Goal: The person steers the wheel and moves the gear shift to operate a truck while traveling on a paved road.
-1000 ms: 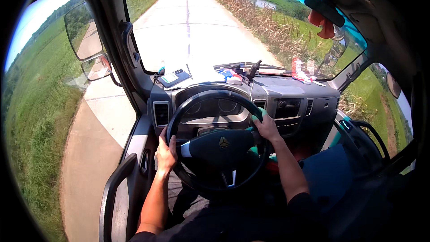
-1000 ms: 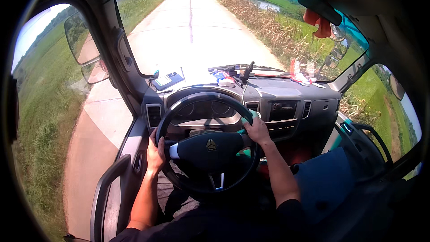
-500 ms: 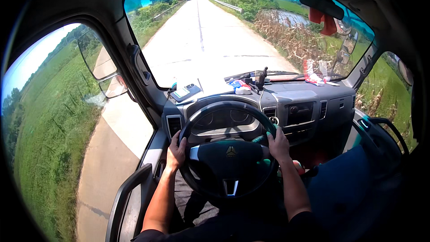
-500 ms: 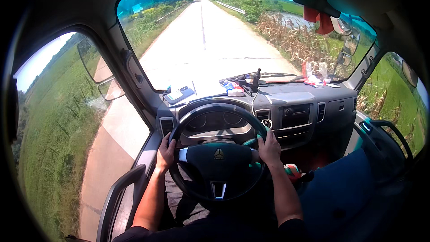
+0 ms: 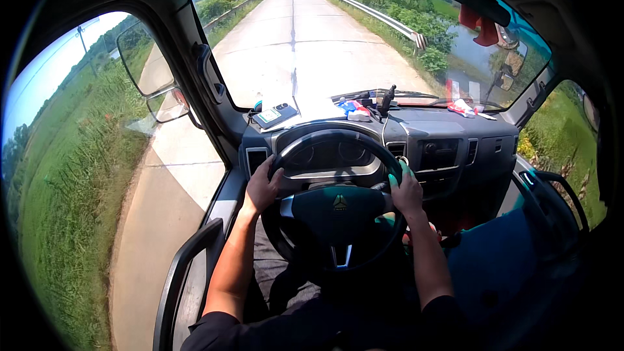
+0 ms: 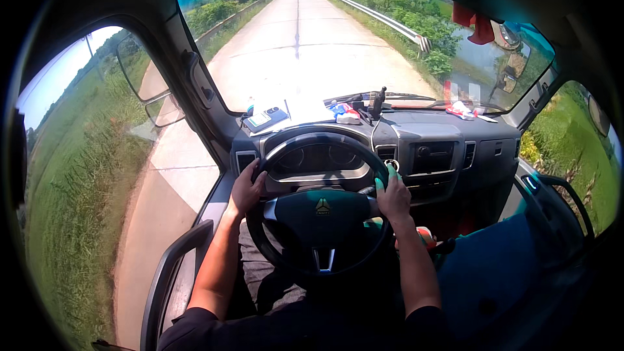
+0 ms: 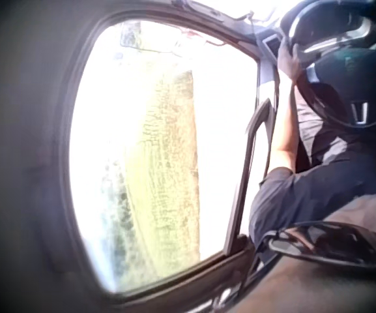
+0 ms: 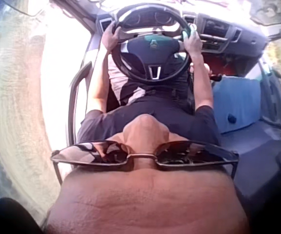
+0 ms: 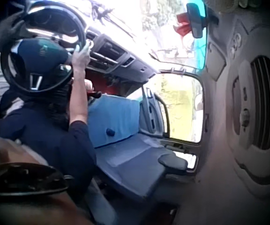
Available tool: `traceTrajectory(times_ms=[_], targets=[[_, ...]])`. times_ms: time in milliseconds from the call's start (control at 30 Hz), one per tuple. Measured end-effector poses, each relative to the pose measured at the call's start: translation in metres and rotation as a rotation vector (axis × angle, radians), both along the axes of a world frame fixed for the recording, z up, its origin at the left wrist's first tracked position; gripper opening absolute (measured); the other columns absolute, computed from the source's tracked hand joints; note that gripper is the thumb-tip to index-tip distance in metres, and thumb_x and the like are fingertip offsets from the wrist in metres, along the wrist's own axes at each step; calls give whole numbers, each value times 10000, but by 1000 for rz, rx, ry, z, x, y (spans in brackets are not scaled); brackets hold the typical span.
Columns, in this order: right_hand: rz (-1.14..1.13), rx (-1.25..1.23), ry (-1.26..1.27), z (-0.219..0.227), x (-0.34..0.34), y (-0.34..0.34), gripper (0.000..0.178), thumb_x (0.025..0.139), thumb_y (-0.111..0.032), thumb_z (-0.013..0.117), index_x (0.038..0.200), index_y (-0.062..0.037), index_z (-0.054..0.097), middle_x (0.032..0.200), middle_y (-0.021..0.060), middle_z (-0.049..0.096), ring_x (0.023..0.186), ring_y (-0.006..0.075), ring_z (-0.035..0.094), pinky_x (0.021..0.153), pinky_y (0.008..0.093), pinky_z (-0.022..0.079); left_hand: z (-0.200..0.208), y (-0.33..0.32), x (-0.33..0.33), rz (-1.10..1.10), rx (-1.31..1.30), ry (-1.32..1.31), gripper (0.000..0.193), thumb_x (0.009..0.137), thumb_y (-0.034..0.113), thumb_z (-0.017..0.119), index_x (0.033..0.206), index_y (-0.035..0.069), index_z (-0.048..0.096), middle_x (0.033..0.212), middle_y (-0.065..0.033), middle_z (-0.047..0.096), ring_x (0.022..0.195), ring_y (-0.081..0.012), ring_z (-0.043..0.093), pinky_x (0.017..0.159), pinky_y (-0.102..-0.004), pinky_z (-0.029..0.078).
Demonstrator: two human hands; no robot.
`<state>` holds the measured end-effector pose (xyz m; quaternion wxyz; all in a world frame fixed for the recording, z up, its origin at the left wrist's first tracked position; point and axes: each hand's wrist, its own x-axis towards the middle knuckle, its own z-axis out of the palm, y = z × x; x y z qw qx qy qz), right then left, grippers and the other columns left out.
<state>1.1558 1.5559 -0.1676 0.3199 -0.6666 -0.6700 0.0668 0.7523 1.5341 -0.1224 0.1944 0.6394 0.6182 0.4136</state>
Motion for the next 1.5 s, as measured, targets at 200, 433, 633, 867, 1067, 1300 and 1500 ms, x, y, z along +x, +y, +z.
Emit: traceTrajectory(times_ms=[200, 433, 633, 867, 1067, 1300, 1500], targets=[[29, 81, 25, -2, 1, 4, 570, 965, -339, 659, 1421, -32, 506, 1209, 250, 670, 1071, 460, 669, 908, 530, 541, -4, 0, -2, 17, -51, 5, 593, 1022, 315, 616, 1515, 29, 453, 1403, -272, 593, 1310, -410, 578, 1099, -422, 457], [4, 65, -4, 3, -6, 7, 503, 983, -310, 636, 1384, -20, 548, 1128, 264, 701, 986, 465, 688, 855, 530, 555, -12, -16, -2, 71, -67, 11, 569, 1039, 302, 590, 1524, 38, 453, 1418, -279, 583, 1316, -409, 578, 1090, -421, 460], [-6, 36, -63, 9, -7, 6, 480, 979, -303, 635, 1362, -22, 567, 1126, 267, 700, 983, 469, 687, 848, 544, 557, -11, -17, -2, 84, -91, -11, 567, 1037, 295, 591, 1523, 39, 454, 1407, -282, 591, 1308, -422, 582, 1084, -426, 467], [23, 107, -15, 4, -5, 8, 484, 997, -314, 617, 1395, -43, 569, 1233, 264, 675, 1067, 490, 661, 910, 534, 548, -13, -24, 1, 89, -79, -83, 548, 1031, 275, 605, 1507, 36, 477, 1373, -276, 618, 1279, -409, 609, 1066, -416, 480], [-4, 36, -17, 15, -12, 2, 503, 1003, -319, 608, 1423, -48, 555, 1238, 255, 679, 1074, 486, 658, 919, 536, 539, -15, -24, -1, 111, -51, -93, 547, 1021, 281, 624, 1498, 45, 498, 1330, -281, 644, 1239, -405, 638, 1048, -417, 494], [8, 166, -39, 2, -8, 5, 493, 1003, -330, 612, 1398, -37, 573, 1143, 271, 700, 1005, 485, 678, 863, 540, 553, -25, -20, -4, 87, -51, -207, 524, 1020, 246, 629, 1499, 71, 508, 1317, -279, 655, 1235, -393, 649, 1039, -412, 502], [12, 147, -42, -1, -4, 7, 495, 983, -320, 635, 1386, -37, 583, 1153, 265, 701, 1013, 463, 687, 875, 516, 562, -63, -6, -27, -42, 42, -735, 473, 1114, 322, 502, 1425, -31, 547, 1109, -90, 698, 984, -132, 635, 885, -249, 496]])
